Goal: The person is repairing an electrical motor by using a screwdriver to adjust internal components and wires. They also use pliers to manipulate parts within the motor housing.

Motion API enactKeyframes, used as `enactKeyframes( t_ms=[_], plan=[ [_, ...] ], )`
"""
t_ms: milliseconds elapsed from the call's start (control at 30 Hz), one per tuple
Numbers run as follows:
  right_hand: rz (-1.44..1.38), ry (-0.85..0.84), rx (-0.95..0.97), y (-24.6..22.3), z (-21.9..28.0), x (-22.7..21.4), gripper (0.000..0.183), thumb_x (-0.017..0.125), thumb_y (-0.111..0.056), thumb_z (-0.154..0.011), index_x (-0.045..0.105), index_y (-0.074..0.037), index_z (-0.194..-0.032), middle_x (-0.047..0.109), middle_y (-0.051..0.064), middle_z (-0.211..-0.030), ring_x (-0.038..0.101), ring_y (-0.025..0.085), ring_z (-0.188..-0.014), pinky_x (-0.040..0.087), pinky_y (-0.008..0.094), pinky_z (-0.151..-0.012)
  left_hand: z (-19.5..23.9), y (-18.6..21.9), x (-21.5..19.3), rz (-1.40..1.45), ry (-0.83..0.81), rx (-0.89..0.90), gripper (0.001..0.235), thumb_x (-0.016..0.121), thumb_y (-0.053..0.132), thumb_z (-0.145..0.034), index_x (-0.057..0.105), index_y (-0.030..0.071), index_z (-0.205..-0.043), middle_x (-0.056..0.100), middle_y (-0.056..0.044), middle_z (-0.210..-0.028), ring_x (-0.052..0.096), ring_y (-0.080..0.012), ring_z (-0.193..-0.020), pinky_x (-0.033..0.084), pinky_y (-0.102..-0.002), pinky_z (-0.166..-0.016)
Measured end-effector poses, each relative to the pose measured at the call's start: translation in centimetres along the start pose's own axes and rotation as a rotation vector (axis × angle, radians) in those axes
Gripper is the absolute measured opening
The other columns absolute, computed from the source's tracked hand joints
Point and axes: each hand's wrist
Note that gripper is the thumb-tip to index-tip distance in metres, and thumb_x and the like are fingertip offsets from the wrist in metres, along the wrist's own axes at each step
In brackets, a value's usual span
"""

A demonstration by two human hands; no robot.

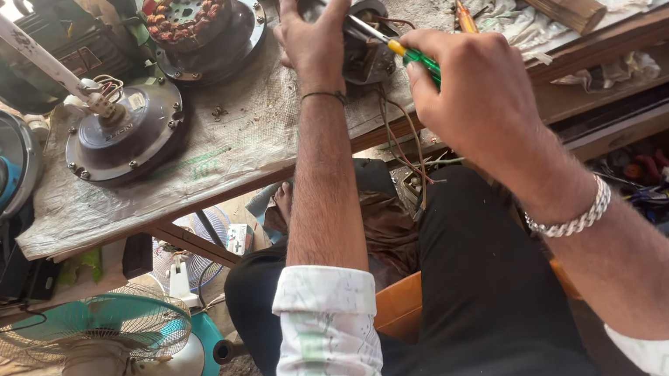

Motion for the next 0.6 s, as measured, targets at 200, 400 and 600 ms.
enactKeyframes(
  t_ms=[200,400,600],
  plan=[
    [-0.666,-0.278,0.656,0.7,-1.7,0.7,0.032,0.058,-0.016,-0.101,0.068,-0.014,-0.131,0.076,0.008,-0.086,0.048,0.01,-0.051,0.038,0.029,-0.044,-0.5,-1.0,0.4,-0.059,0.107,0.054,0.056,0.078,0.035,-0.07,0.071,0.026,-0.124,0.06,-0.008,-0.119,0.059,-0.0268,-0.117,0.045,-0.054,-0.103],
    [-0.834,-0.261,0.711,0.9,-2.1,1.2,0.033,0.064,-0.016,-0.097,0.071,-0.01,-0.128,0.066,0.002,-0.077,0.05,0.002,-0.049,0.037,0.017,-0.037,-1.1,-2.4,0.4,0.089,0.083,0.2,0.06,0.077,0.035,-0.068,0.071,0.016,-0.124,0.074,-0.006,-0.11,0.074,-0.0225,-0.104,0.058,-0.046,-0.099],
    [-0.666,-0.264,0.601,1.5,-2.9,0.9,0.032,0.065,-0.017,-0.099,0.072,-0.007,-0.129,0.068,0.004,-0.078,0.054,0.004,-0.051,0.046,0.02,-0.041,-1.1,-1.8,0.5,0.12,0.068,0.177,0.063,0.08,0.036,-0.069,0.069,0.007,-0.124,0.075,-0.012,-0.111,0.075,-0.0237,-0.102,0.059,-0.043,-0.093]
  ],
)
Point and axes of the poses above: each hand's wrist, its own z-axis away from the middle knuckle, its own x-axis out of the palm, y = z × x
